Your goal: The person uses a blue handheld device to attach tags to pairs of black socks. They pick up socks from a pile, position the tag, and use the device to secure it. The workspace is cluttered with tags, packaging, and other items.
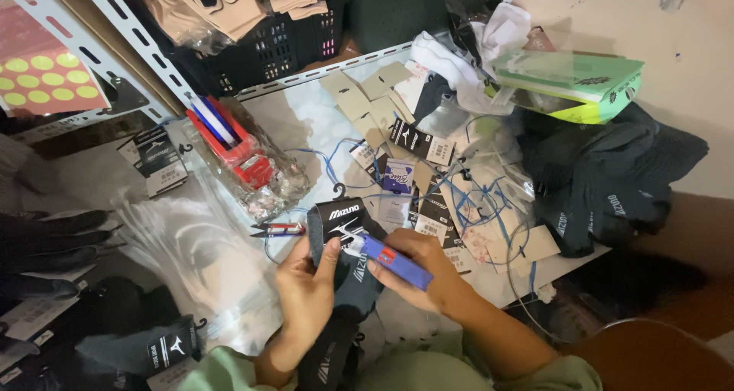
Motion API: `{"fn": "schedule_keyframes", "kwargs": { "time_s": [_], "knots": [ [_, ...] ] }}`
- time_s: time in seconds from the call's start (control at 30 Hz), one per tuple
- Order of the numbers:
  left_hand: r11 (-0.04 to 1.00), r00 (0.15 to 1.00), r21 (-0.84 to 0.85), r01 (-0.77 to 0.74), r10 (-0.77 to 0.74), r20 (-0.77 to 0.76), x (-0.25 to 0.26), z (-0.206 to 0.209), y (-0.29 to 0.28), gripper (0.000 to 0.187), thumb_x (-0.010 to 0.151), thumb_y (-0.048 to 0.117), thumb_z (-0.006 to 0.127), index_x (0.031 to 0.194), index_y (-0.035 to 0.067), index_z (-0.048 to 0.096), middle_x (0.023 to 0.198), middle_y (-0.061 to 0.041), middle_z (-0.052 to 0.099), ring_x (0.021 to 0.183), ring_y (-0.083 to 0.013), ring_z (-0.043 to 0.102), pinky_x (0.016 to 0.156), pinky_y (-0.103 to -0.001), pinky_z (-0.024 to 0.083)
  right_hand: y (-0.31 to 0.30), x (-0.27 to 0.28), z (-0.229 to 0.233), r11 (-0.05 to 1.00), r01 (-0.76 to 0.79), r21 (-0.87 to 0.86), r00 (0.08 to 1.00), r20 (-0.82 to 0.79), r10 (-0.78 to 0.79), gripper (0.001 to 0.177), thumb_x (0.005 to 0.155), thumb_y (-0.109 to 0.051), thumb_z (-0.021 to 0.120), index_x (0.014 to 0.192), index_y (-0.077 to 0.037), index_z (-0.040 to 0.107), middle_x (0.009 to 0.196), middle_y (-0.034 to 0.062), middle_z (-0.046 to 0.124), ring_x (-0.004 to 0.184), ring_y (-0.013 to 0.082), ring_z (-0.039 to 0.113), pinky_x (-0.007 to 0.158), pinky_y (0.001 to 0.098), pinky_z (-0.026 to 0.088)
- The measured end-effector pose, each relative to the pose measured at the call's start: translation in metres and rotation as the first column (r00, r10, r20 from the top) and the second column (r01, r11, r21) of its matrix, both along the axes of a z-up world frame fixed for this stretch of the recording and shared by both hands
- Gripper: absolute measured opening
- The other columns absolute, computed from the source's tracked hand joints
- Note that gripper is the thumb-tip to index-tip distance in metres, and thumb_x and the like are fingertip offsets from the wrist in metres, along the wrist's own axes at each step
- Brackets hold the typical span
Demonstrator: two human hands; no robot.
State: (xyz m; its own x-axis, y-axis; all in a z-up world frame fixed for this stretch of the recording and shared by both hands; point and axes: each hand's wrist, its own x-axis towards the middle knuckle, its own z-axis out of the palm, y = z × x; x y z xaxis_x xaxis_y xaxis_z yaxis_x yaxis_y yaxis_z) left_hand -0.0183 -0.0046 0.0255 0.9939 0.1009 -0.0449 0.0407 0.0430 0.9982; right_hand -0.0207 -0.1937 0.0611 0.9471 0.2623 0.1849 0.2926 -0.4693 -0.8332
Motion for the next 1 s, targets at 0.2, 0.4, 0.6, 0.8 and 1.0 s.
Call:
{"fn": "schedule_keyframes", "kwargs": {
  "time_s": [0.2,0.4,0.6,0.8,1.0],
  "knots": [
    [0.948,0.952,0.269,-0.171,0.089,0.292,-0.014,-0.010,-0.010,0.021,0.099,0.021,0.064,0.108,0.004,0.073,0.090,0.001,0.074,0.082,-0.0078,0.060,0.076,-0.028,0.053,0.006,0.005,0.005,0.998,-0.011,0.061,1.000,-0.026,0.013,0.027,0.092,-0.024,0.071,0.074,-0.010,0.057,0.068,0.0026,0.056,0.061,0.0160,0.053,0.059,0.0292,0.040],
    [0.987,0.978,0.105,-0.123,0.103,0.182,-0.005,-0.002,-0.006,0.017,0.093,0.014,0.074,0.107,0.004,0.076,0.090,0.002,0.074,0.082,-0.0057,0.060,0.075,-0.023,0.053,0.007,-0.001,-0.011,1.000,0.023,0.006,0.978,0.206,-0.024,0.017,0.091,-0.019,0.073,0.084,-0.007,0.063,0.075,0.0067,0.065,0.062,0.0175,0.061,0.056,0.0303,0.051],
    [0.981,0.966,0.130,-0.147,0.114,0.231,-0.013,-0.005,-0.010,0.020,0.098,0.016,0.067,0.109,0.002,0.073,0.093,0.001,0.072,0.088,-0.0063,0.060,0.079,-0.026,0.054,0.007,0.003,-0.002,0.996,0.019,0.089,0.996,0.086,-0.027,0.027,0.091,-0.019,0.074,0.074,-0.010,0.054,0.068,0.0021,0.052,0.057,0.0157,0.049,0.055,0.0290,0.038],
    [0.994,0.989,0.093,-0.064,0.051,0.141,-0.004,-0.006,-0.001,0.022,0.095,0.015,0.071,0.113,0.003,0.074,0.098,0.001,0.073,0.091,-0.0069,0.059,0.087,-0.024,0.051,0.007,0.003,-0.002,0.996,0.028,0.081,0.996,0.082,-0.035,0.025,0.093,-0.020,0.072,0.076,-0.010,0.057,0.070,0.0022,0.057,0.059,0.0145,0.053,0.057,0.0278,0.042],
    [0.963,0.953,0.253,-0.097,0.016,0.303,-0.017,0.000,-0.001,0.028,0.098,0.022,0.063,0.114,0.000,0.071,0.097,-0.007,0.072,0.089,-0.0163,0.066,0.083,-0.030,0.053,0.002,0.006,-0.002,0.995,-0.051,0.086,0.989,0.144,0.038,0.029,0.097,-0.032,0.064,0.080,-0.010,0.057,0.070,0.0018,0.053,0.056,0.0138,0.050,0.051,0.0279,0.037]
  ]
}}
